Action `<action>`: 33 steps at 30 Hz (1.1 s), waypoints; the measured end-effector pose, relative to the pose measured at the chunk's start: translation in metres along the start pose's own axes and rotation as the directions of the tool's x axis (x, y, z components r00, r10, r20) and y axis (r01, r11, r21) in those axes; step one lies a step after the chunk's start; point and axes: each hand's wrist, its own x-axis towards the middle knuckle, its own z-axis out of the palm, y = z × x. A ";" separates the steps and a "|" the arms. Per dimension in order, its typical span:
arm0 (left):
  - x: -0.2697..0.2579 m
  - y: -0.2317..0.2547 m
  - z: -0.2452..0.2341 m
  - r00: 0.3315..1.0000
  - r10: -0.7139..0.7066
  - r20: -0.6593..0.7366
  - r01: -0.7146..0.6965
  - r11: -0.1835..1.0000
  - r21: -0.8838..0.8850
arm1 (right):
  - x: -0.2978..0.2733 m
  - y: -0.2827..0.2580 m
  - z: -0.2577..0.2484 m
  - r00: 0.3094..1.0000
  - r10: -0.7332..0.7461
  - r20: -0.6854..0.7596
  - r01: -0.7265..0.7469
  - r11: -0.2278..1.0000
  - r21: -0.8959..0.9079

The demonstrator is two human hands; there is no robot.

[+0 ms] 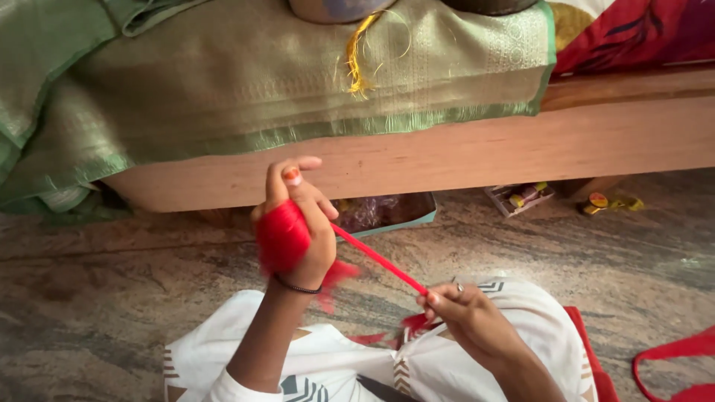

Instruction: Wrapping and tying red fabric ribbon to create decorative tassels or bundles.

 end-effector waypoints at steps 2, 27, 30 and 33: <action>0.000 0.006 0.001 0.998 -0.045 -0.036 0.044 0.999 -0.023 | -0.008 0.009 -0.019 0.998 0.020 -0.057 -0.022 0.999 -0.045; -0.043 0.010 0.025 0.958 -0.021 0.287 0.031 0.999 -0.030 | -0.019 -0.014 0.084 0.990 -0.137 0.015 0.138 0.988 -0.076; -0.044 0.014 0.024 0.940 -0.192 0.281 0.215 0.975 -0.054 | -0.034 -0.009 0.093 0.989 -0.115 -0.090 0.104 0.988 -0.117; -0.055 0.003 0.036 0.968 -0.148 0.204 0.168 0.983 -0.080 | -0.053 -0.006 0.095 0.986 -0.081 -0.149 0.060 0.988 -0.143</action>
